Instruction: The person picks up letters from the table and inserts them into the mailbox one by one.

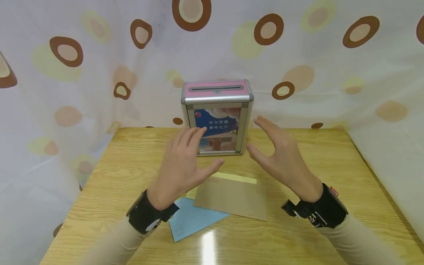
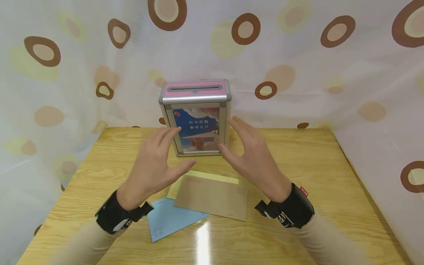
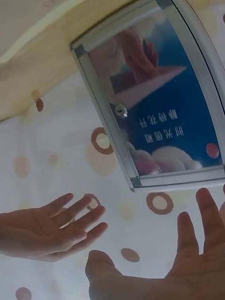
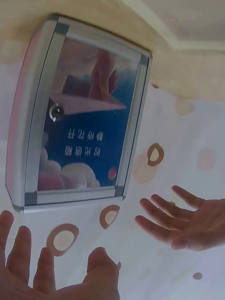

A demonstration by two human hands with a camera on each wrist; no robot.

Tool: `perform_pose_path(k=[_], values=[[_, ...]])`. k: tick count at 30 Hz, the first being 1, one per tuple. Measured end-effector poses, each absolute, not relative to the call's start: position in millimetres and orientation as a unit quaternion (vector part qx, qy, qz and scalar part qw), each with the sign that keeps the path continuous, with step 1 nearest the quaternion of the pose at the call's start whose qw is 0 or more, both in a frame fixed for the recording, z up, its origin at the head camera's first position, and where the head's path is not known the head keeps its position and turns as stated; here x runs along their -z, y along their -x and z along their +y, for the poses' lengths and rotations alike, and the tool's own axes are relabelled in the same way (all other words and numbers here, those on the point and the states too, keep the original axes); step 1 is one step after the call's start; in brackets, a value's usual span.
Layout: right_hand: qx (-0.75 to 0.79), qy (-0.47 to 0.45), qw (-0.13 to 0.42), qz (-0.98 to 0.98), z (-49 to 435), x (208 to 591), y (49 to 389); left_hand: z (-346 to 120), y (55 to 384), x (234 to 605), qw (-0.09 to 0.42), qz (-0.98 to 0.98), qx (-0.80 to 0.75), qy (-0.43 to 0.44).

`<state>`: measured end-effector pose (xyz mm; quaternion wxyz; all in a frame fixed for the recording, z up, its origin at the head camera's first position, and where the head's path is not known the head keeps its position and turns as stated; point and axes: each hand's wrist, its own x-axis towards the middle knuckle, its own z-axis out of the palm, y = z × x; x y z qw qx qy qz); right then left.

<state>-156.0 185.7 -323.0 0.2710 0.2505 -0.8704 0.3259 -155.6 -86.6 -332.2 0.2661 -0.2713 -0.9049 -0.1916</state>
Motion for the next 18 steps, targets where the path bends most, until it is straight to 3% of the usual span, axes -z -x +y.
perform_pose_path(k=[8,12,18], values=[[-0.328,-0.163,0.151,-0.918,207.0,361.3,130.0,-92.0,129.5,382.9,0.079,-0.949,0.24,0.19],[-0.31,-0.116,0.094,-0.939,214.1,375.9,121.5,-94.5,121.3,404.6,0.061,-0.957,0.231,0.165],[-0.254,-0.103,0.083,-0.958,216.2,398.7,110.4,-92.8,109.6,427.1,0.027,-0.973,0.164,0.157]])
